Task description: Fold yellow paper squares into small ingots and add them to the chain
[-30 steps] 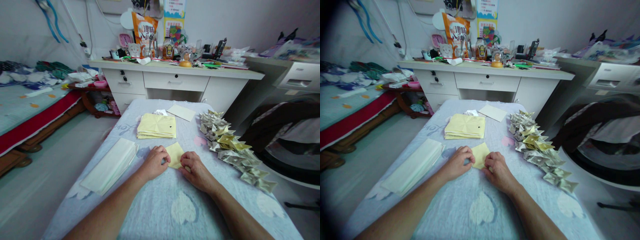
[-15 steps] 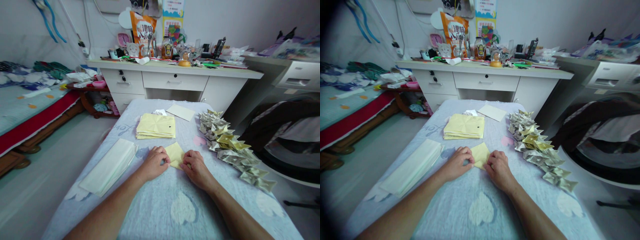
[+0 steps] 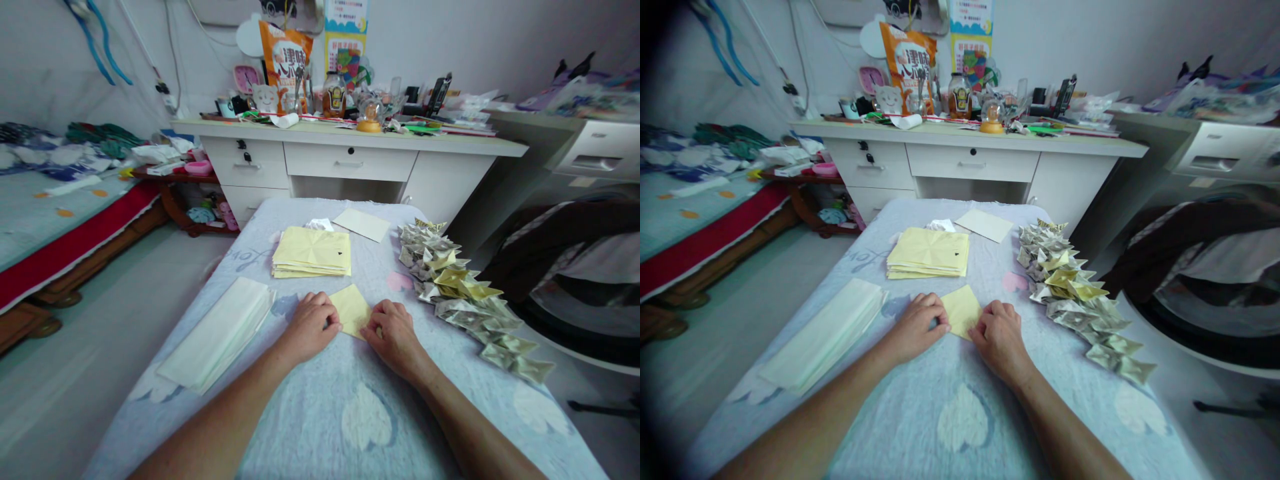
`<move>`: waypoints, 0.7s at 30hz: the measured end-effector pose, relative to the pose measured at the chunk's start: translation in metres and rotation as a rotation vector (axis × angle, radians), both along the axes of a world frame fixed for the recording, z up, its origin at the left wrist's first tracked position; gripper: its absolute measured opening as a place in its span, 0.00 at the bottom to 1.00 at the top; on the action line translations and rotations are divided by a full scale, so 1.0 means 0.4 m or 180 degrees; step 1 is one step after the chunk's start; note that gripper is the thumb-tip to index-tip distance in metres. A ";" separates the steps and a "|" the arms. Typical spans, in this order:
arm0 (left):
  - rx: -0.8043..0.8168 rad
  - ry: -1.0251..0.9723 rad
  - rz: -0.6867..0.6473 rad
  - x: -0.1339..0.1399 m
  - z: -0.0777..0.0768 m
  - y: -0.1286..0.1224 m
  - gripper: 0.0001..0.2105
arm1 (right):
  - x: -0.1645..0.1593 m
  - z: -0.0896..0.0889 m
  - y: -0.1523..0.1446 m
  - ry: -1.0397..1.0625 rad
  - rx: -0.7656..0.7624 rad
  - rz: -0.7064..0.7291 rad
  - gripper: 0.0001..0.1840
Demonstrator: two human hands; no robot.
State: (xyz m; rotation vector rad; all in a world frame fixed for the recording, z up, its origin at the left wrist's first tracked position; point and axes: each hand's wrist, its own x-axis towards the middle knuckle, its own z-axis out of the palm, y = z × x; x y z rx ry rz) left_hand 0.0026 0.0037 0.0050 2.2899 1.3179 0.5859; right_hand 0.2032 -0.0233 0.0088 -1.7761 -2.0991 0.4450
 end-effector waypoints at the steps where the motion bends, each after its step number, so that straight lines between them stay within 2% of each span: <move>1: 0.0002 0.0003 0.0000 0.000 0.000 0.001 0.04 | 0.000 0.001 0.000 0.0000 -0.0011 -0.0010 0.10; 21: 0.0081 0.0071 0.0044 0.003 -0.003 0.003 0.03 | -0.007 -0.004 0.006 -0.0038 0.0020 -0.0094 0.11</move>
